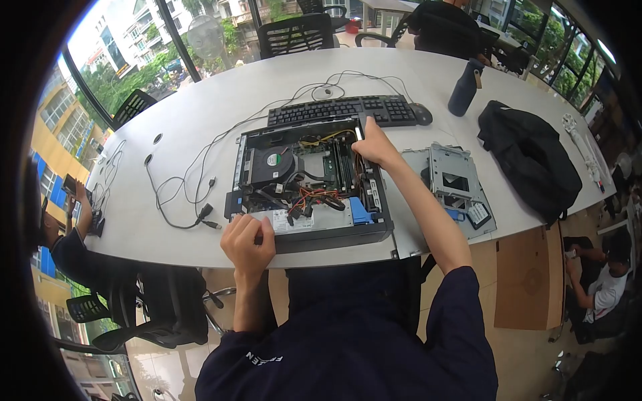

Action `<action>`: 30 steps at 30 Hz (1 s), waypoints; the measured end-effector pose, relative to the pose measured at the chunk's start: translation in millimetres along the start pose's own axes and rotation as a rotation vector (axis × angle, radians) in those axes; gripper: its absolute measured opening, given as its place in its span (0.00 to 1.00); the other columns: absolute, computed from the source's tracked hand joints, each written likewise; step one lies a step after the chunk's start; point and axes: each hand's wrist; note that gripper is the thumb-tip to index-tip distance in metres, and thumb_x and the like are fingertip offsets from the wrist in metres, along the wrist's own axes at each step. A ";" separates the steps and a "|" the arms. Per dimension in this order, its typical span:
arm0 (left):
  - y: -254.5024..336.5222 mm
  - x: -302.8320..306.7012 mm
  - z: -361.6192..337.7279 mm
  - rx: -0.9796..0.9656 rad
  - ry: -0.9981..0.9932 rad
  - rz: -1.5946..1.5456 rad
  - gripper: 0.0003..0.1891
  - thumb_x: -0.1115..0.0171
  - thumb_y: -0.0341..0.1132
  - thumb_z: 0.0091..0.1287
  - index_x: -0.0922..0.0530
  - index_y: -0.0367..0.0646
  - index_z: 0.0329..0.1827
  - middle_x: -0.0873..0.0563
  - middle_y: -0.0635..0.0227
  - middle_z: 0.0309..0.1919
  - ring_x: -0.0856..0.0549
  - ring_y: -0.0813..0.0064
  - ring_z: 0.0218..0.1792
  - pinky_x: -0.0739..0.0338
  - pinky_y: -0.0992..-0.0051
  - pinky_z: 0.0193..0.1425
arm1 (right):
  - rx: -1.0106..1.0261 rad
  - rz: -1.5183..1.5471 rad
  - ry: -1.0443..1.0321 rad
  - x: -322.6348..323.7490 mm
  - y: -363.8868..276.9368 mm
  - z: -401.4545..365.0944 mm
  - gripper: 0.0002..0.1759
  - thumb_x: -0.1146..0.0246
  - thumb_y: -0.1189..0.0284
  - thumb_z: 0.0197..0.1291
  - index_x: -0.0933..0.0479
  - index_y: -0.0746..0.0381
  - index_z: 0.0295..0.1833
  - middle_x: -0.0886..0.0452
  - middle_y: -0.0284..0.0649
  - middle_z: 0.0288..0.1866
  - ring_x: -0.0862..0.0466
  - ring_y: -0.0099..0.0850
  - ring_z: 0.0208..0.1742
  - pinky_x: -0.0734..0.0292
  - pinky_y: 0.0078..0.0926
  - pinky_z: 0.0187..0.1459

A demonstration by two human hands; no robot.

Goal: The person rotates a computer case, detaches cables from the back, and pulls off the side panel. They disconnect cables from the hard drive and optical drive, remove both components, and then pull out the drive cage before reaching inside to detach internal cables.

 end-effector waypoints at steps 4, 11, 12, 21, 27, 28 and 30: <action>2.2 -3.9 -0.8 -0.030 0.103 -0.037 0.16 0.35 0.23 0.55 0.33 0.43 0.14 0.31 0.69 0.14 0.30 0.67 0.17 0.40 0.68 0.23 | 0.066 0.020 0.053 2.1 -2.6 -6.3 0.29 0.34 0.79 0.45 0.32 0.72 0.55 0.19 0.58 0.52 0.17 0.49 0.55 0.23 0.37 0.57; 1.0 -3.4 -3.7 -0.068 0.149 -0.016 0.16 0.35 0.23 0.54 0.33 0.43 0.14 0.31 0.69 0.14 0.31 0.68 0.17 0.41 0.68 0.22 | 0.115 0.001 0.086 4.7 -15.5 -10.7 0.30 0.32 0.79 0.44 0.30 0.72 0.56 0.18 0.56 0.51 0.16 0.45 0.54 0.22 0.36 0.55; 0.4 -4.4 -1.8 -0.067 0.154 -0.015 0.16 0.35 0.23 0.53 0.33 0.43 0.14 0.31 0.69 0.14 0.31 0.68 0.16 0.41 0.68 0.22 | 0.074 0.029 0.070 4.2 -16.3 -10.9 0.29 0.32 0.79 0.43 0.30 0.72 0.55 0.18 0.55 0.50 0.16 0.45 0.52 0.21 0.36 0.53; -9.6 -6.0 -0.1 -0.059 0.129 0.039 0.16 0.34 0.25 0.53 0.32 0.45 0.13 0.29 0.72 0.14 0.29 0.70 0.17 0.39 0.69 0.22 | 0.057 -0.017 0.069 -8.4 3.0 8.6 0.27 0.30 0.77 0.40 0.29 0.70 0.50 0.17 0.54 0.44 0.15 0.45 0.48 0.21 0.36 0.50; -7.6 -9.0 1.1 -0.054 0.154 0.058 0.15 0.34 0.25 0.53 0.31 0.46 0.13 0.29 0.73 0.14 0.29 0.70 0.17 0.38 0.70 0.23 | 0.007 -0.090 0.019 -6.3 1.7 16.4 0.27 0.33 0.80 0.46 0.29 0.72 0.55 0.19 0.50 0.44 0.16 0.35 0.43 0.21 0.31 0.45; -6.8 -8.9 0.8 -0.039 0.142 0.062 0.15 0.34 0.26 0.54 0.31 0.46 0.13 0.29 0.73 0.14 0.28 0.70 0.17 0.38 0.70 0.23 | -0.037 -0.131 -0.014 -3.1 -0.4 20.8 0.27 0.32 0.80 0.46 0.30 0.73 0.54 0.19 0.50 0.45 0.16 0.35 0.43 0.20 0.31 0.45; -3.4 -7.1 2.4 -0.023 0.137 0.067 0.15 0.34 0.26 0.55 0.30 0.45 0.14 0.29 0.73 0.14 0.28 0.70 0.18 0.37 0.70 0.24 | 0.023 -0.205 -0.026 2.3 -4.5 30.4 0.28 0.31 0.77 0.46 0.30 0.74 0.54 0.18 0.55 0.47 0.15 0.42 0.47 0.20 0.35 0.49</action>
Point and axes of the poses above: each hand's wrist, its own z-axis towards the middle knuckle, its own x-axis out of the back of the hand, y = z × x
